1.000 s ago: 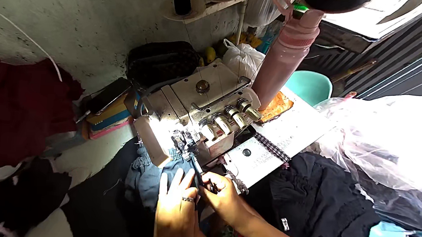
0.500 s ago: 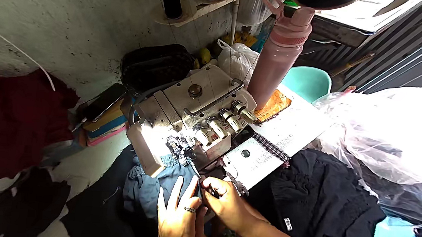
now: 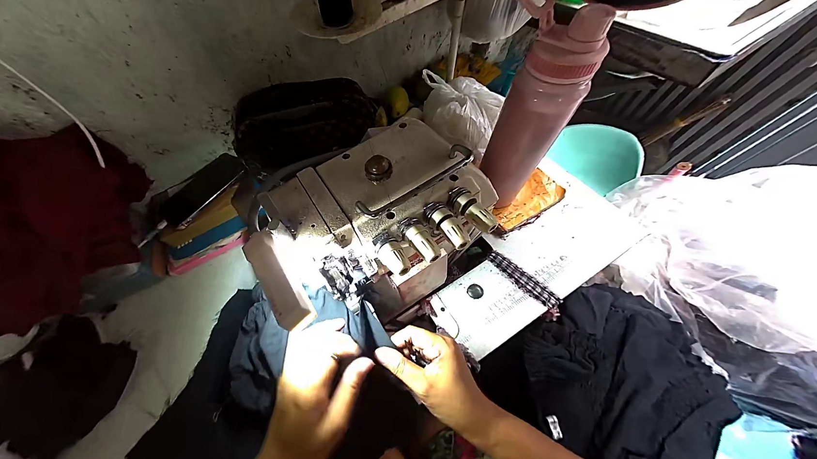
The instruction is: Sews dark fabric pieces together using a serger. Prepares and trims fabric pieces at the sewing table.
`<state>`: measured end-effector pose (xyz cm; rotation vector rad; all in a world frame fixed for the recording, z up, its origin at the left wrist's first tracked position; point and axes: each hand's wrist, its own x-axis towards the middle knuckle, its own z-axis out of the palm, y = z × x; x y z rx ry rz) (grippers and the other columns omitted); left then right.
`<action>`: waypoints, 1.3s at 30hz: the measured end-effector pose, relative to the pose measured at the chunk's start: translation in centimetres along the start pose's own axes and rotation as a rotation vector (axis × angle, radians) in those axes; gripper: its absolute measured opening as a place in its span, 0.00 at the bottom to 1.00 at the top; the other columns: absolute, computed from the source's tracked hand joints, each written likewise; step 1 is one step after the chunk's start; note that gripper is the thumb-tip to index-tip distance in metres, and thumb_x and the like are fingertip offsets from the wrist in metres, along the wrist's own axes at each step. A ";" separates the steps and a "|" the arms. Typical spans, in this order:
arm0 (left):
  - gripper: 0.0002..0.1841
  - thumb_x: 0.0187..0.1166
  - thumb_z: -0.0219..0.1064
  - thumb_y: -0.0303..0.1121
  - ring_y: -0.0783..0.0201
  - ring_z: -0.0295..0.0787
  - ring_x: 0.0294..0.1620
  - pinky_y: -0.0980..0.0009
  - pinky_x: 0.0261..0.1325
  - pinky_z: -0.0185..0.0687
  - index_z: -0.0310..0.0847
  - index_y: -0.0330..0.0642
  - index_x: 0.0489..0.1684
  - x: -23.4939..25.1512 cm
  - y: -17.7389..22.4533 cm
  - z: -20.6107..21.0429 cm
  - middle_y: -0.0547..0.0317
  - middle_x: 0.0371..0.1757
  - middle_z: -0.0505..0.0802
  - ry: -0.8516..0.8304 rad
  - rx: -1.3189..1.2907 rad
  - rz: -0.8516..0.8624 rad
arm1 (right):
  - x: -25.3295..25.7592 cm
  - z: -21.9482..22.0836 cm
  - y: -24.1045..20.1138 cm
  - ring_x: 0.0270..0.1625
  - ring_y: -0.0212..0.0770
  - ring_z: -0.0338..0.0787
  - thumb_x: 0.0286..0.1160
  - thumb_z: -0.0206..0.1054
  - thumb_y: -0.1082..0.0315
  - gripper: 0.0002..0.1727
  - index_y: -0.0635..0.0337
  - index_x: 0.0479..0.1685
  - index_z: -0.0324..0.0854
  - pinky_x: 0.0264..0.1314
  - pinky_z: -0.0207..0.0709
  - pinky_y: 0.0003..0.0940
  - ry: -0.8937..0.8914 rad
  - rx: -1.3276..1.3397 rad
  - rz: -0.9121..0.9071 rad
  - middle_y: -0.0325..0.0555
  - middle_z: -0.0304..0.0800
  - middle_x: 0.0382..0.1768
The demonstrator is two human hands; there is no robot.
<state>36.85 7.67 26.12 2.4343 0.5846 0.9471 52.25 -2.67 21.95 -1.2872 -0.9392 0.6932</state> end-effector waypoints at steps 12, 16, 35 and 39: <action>0.09 0.86 0.62 0.43 0.70 0.82 0.61 0.55 0.81 0.45 0.88 0.60 0.38 -3.1 3.3 1.0 0.71 0.39 0.91 0.120 0.443 0.198 | -3.6 -1.4 -1.0 0.36 0.19 0.90 0.73 0.73 0.71 0.05 0.63 0.40 0.90 0.43 0.85 0.17 -0.099 0.127 0.104 0.34 0.93 0.34; 0.09 0.86 0.61 0.42 0.71 0.80 0.61 0.57 0.79 0.44 0.90 0.62 0.41 -4.5 3.7 1.6 0.72 0.38 0.91 0.143 0.474 0.167 | -4.1 -1.9 -1.2 0.32 0.16 0.87 0.72 0.73 0.70 0.03 0.60 0.38 0.90 0.37 0.82 0.14 -0.118 0.166 0.181 0.29 0.91 0.31; 0.13 0.82 0.66 0.48 0.70 0.80 0.41 0.74 0.55 0.68 0.86 0.55 0.30 -7.5 5.5 4.0 0.69 0.32 0.88 0.080 0.132 0.029 | -3.7 -2.2 -1.4 0.27 0.13 0.81 0.77 0.69 0.66 0.09 0.58 0.31 0.89 0.32 0.75 0.11 -0.147 0.071 0.126 0.27 0.87 0.26; 0.36 0.77 0.64 0.63 0.76 0.90 0.42 0.77 0.44 0.86 0.73 0.33 0.60 -8.9 6.2 5.6 0.65 0.47 0.93 -0.295 -1.048 -0.687 | -3.7 -2.4 -1.3 0.29 0.13 0.84 0.78 0.68 0.66 0.10 0.60 0.30 0.89 0.35 0.78 0.10 -0.142 0.016 0.062 0.29 0.89 0.25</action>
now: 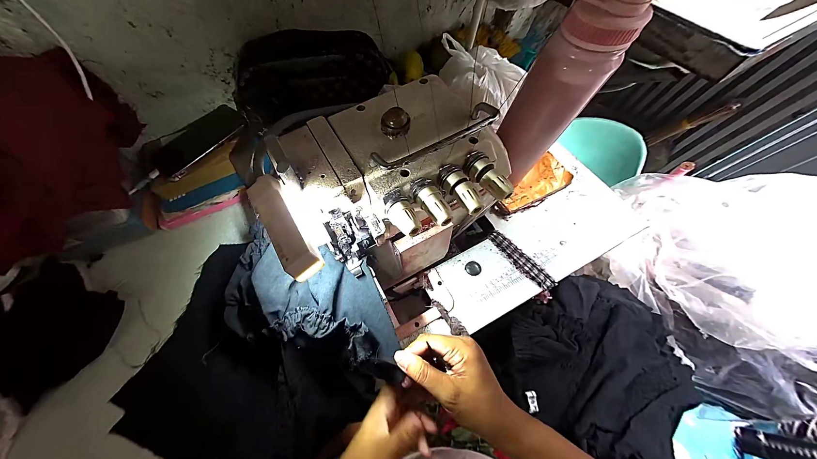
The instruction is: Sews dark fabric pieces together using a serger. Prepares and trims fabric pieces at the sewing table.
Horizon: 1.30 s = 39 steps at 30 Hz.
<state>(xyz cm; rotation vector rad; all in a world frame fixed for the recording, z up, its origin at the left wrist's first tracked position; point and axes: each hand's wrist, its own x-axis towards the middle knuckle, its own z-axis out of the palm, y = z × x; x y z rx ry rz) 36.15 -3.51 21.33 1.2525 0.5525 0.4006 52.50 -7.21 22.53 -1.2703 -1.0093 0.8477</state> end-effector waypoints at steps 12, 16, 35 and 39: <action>0.24 0.78 0.62 0.47 0.60 0.96 0.31 0.64 0.32 0.86 0.89 0.36 0.20 3.8 3.3 -0.6 0.47 0.24 0.94 0.926 1.295 0.559 | 1.3 0.4 0.5 0.26 0.15 0.78 0.76 0.68 0.65 0.12 0.61 0.26 0.86 0.30 0.70 0.10 0.086 -0.124 -0.164 0.32 0.84 0.22; 0.28 0.85 0.57 0.46 0.48 0.92 0.22 0.52 0.24 0.83 0.87 0.30 0.20 4.8 5.8 -1.0 0.44 0.17 0.88 0.800 1.350 0.280 | 4.8 0.8 0.2 0.21 0.14 0.71 0.73 0.67 0.65 0.13 0.59 0.21 0.83 0.24 0.63 0.13 0.096 -0.149 -0.103 0.28 0.76 0.17; 0.32 0.95 0.45 0.47 0.32 0.89 0.61 0.38 0.64 0.75 0.87 0.22 0.46 10.2 12.5 -6.0 0.26 0.50 0.92 0.580 1.347 -0.389 | 3.6 1.0 7.0 0.20 0.23 0.71 0.82 0.66 0.53 0.27 0.61 0.16 0.74 0.25 0.65 0.18 0.245 -0.315 -0.288 0.36 0.72 0.14; 0.29 0.95 0.45 0.41 0.31 0.90 0.58 0.37 0.62 0.77 0.87 0.21 0.46 8.8 11.2 -6.1 0.25 0.47 0.92 0.701 1.286 -0.277 | 2.4 -0.2 4.4 0.19 0.29 0.71 0.79 0.63 0.36 0.31 0.59 0.27 0.80 0.22 0.64 0.25 0.081 -0.504 -0.214 0.37 0.74 0.16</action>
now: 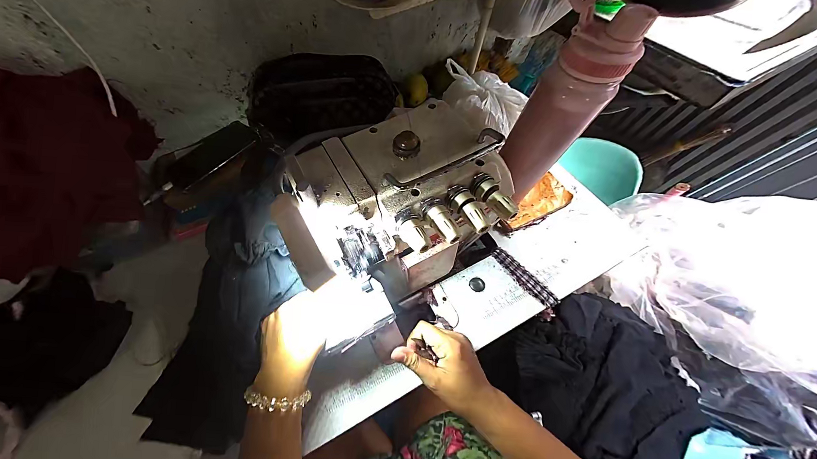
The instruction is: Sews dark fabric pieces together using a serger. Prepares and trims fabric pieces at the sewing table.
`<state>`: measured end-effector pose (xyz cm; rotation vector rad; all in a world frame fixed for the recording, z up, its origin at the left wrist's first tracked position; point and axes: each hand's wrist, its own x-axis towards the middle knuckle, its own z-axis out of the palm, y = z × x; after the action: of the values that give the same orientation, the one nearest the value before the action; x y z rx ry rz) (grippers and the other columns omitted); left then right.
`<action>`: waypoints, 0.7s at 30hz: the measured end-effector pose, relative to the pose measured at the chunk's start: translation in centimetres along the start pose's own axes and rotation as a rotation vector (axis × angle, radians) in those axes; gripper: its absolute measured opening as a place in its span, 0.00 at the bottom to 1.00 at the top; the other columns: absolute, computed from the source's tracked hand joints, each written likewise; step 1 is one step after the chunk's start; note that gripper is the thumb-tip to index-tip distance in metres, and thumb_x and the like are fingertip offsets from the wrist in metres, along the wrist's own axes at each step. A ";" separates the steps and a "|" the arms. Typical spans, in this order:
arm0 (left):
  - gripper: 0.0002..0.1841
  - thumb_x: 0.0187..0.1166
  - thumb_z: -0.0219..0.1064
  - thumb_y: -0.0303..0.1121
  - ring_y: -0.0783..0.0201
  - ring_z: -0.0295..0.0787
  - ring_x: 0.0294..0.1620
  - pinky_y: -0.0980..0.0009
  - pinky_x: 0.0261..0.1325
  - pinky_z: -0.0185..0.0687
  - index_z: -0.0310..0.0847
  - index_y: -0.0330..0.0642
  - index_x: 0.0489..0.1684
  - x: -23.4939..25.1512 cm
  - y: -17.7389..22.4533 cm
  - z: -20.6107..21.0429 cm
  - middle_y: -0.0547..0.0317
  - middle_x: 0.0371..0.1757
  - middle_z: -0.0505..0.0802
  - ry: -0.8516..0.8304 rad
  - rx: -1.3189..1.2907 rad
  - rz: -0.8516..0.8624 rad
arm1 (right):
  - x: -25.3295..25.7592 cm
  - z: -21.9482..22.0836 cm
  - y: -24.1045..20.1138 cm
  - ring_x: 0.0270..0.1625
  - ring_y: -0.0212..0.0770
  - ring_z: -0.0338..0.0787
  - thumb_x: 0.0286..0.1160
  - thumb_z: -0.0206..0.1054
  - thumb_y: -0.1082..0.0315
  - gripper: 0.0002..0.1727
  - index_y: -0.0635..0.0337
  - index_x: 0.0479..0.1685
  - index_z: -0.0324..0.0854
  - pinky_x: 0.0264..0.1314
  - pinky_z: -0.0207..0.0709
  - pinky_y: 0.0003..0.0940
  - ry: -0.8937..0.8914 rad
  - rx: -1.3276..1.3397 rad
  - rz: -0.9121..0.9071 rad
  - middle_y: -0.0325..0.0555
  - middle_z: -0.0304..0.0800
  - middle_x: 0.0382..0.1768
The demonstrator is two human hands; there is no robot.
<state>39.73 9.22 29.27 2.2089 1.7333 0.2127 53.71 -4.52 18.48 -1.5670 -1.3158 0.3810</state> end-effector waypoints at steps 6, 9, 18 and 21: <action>0.21 0.89 0.51 0.30 0.26 0.91 0.50 0.34 0.55 0.79 0.86 0.17 0.43 -2.7 -1.3 0.5 0.21 0.41 0.91 0.150 -0.107 0.008 | 3.6 -2.6 -6.3 0.47 0.40 0.91 0.86 0.56 0.54 0.22 0.65 0.59 0.81 0.43 0.85 0.35 -0.099 -0.199 -0.143 0.50 0.90 0.49; 0.23 0.90 0.49 0.32 0.27 0.90 0.51 0.35 0.56 0.78 0.86 0.16 0.43 -4.0 -1.2 0.5 0.21 0.41 0.91 0.164 -0.195 -0.069 | 5.4 -1.0 -7.5 0.36 0.46 0.93 0.73 0.67 0.65 0.13 0.67 0.44 0.88 0.31 0.85 0.35 0.074 -0.429 -0.312 0.56 0.91 0.46; 0.24 0.91 0.52 0.37 0.53 0.96 0.51 0.60 0.56 0.87 0.89 0.22 0.47 -6.2 -2.3 1.2 0.36 0.42 0.95 0.560 -0.352 0.176 | 7.1 2.8 -8.2 0.31 0.51 0.94 0.67 0.67 0.72 0.13 0.60 0.47 0.94 0.27 0.86 0.43 0.105 -0.599 -0.326 0.57 0.95 0.43; 0.27 0.92 0.49 0.52 0.72 0.84 0.73 0.72 0.76 0.77 0.84 0.40 0.66 -11.2 -4.4 -3.0 0.61 0.67 0.92 0.368 -0.966 0.377 | 5.3 2.3 -7.8 0.36 0.44 0.92 0.76 0.66 0.64 0.10 0.59 0.41 0.89 0.31 0.85 0.34 0.215 -0.379 -0.404 0.54 0.91 0.42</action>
<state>31.94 -0.19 31.54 1.7443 0.9563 1.2971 49.57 0.35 25.77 -1.5409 -1.5487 -0.2979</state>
